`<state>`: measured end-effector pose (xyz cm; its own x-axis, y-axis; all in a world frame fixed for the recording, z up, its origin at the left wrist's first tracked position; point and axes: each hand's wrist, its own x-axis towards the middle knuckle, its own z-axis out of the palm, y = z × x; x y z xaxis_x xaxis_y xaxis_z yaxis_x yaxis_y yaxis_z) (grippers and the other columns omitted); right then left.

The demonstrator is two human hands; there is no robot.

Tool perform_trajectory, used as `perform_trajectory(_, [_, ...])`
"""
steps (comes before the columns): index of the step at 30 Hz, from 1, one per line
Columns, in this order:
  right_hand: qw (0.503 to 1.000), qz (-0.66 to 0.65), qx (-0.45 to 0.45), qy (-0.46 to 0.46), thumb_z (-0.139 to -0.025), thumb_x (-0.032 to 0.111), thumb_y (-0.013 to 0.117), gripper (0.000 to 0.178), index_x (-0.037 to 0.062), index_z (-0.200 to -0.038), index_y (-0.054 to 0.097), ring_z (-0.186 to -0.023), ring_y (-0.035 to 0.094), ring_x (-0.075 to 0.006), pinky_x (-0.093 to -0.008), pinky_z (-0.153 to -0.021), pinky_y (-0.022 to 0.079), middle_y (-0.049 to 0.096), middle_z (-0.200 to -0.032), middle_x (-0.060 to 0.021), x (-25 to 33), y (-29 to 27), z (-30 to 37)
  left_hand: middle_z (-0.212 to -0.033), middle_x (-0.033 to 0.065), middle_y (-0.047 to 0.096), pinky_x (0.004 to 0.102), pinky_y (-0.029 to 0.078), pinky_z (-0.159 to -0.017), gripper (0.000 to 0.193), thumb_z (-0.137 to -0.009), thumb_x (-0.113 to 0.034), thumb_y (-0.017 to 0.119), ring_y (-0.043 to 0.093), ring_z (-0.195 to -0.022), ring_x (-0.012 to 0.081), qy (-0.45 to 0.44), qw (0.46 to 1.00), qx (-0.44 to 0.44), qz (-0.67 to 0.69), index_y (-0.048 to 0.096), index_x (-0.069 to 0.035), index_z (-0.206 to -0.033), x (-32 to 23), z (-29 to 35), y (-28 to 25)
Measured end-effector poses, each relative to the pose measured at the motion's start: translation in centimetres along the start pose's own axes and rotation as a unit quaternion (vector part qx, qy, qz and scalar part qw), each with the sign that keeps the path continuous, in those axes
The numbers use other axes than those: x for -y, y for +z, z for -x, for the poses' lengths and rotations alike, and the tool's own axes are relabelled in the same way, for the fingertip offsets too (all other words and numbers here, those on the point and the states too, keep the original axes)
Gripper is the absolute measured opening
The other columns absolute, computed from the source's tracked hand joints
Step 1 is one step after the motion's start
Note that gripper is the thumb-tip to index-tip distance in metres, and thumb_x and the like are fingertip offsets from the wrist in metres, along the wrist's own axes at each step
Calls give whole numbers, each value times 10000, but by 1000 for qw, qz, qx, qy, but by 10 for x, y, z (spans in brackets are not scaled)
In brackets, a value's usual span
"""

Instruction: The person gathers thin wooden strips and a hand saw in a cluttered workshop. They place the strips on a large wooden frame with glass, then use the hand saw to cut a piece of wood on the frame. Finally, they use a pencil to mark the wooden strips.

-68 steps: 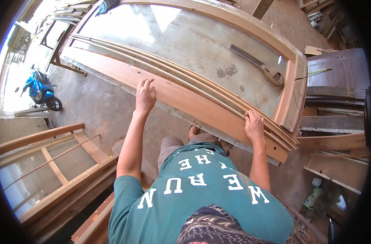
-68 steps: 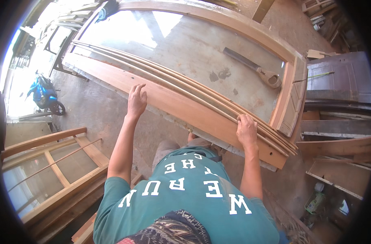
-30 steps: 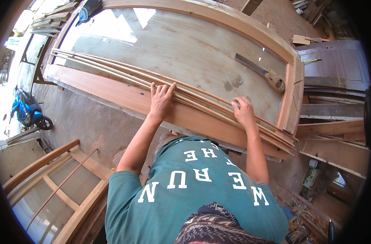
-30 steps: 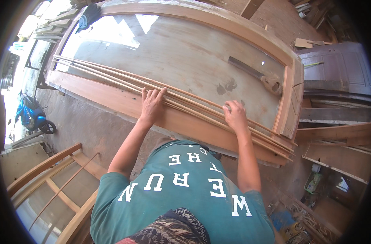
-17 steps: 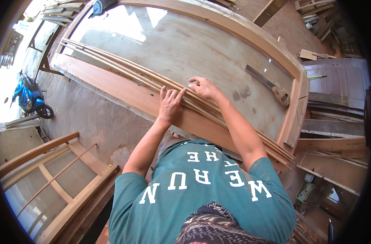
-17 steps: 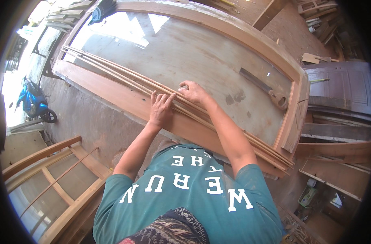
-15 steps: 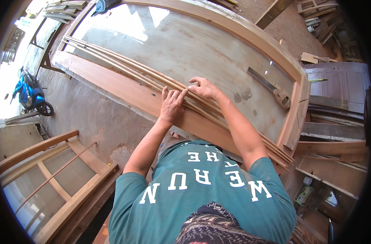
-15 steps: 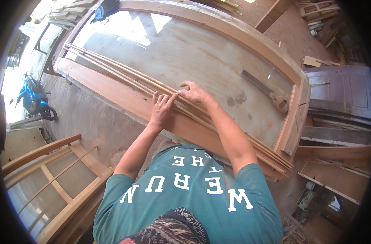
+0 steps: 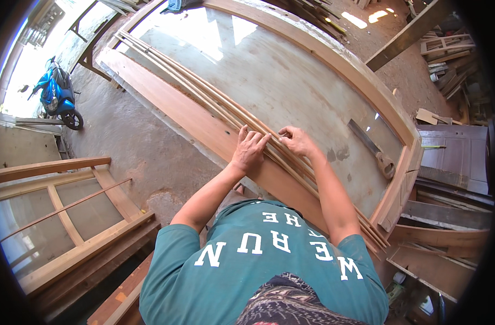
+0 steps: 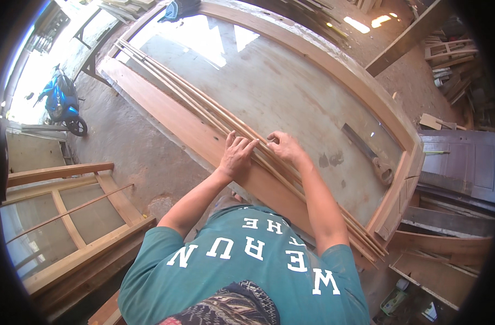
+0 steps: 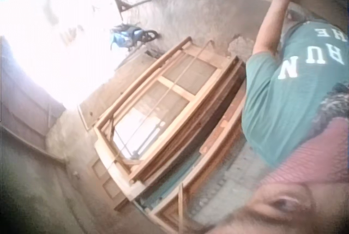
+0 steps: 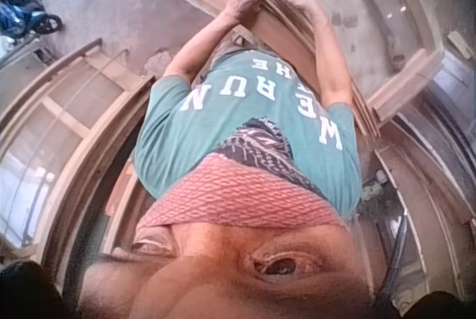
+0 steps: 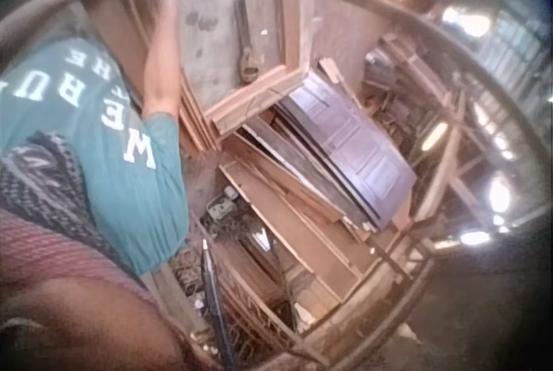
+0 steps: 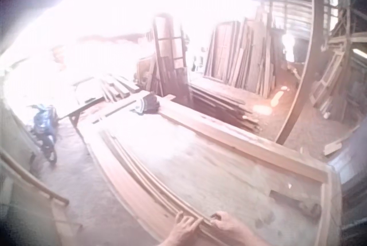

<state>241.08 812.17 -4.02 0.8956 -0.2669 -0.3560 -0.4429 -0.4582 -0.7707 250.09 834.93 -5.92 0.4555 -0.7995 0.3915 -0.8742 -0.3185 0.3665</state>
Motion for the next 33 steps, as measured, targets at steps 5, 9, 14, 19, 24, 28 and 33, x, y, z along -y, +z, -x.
perform_trajectory(5, [999,-1,-48,-6,-1008,140,709,257,-10,-1217,709,-996,737,-304,-429,-893,577,781,-1062,-194,17,1,16,-1102,70,697,593,281,-1268,471,-888,-83,639,655,-1167,254,-6,1000,8,-1,687,-120,-1355,1,0,0])
perform_trajectory(9, [951,150,-238,-127,-964,128,744,194,7,-1113,717,-1029,688,-396,-492,-914,556,727,-1029,-200,17,8,34,-1250,105,643,593,275,-1272,536,-841,-80,690,580,-1298,299,-11,1000,0,19,661,-122,-1375,5,0,-2])
perform_trajectory(14, [961,193,-143,-139,-923,137,783,167,47,-1035,697,-1054,648,-391,-503,-928,537,673,-1095,-157,20,11,85,-1433,172,520,599,295,-1256,633,-813,-117,776,449,-1438,384,-84,992,-80,42,609,-115,-1423,14,-3,-18])
perform_trajectory(19, [931,276,-183,-153,-872,157,823,232,61,-1023,675,-1037,649,-369,-490,-917,537,648,-1093,-135,14,38,114,-1461,225,490,532,411,-1198,591,-877,-78,761,478,-1391,432,-194,970,-98,109,573,-55,-1436,29,4,-23])
perform_trajectory(24, [907,341,-211,-132,-881,117,778,176,75,-1009,665,-1049,645,-341,-485,-894,525,641,-1061,-130,26,47,113,-1431,261,494,519,440,-1177,541,-890,-12,704,494,-1361,457,-226,955,-136,136,574,-21,-1414,44,-2,-26])
perform_trajectory(28, [921,277,-239,-133,-920,73,701,97,54,-996,643,-1015,671,-358,-499,-855,535,661,-1018,-154,31,48,118,-1429,259,497,512,439,-1182,530,-895,2,685,494,-1364,449,-233,947,-158,156,575,-23,-1413,55,-6,-37])
perform_trajectory(33, [956,137,-242,-99,-965,115,714,139,54,-1083,674,-917,716,-409,-515,-782,569,714,-1016,-178,46,39,136,-1406,213,525,464,508,-1108,511,-949,-34,690,585,-1287,364,-377,873,-185,247,573,-36,-1446,74,-2,-51])
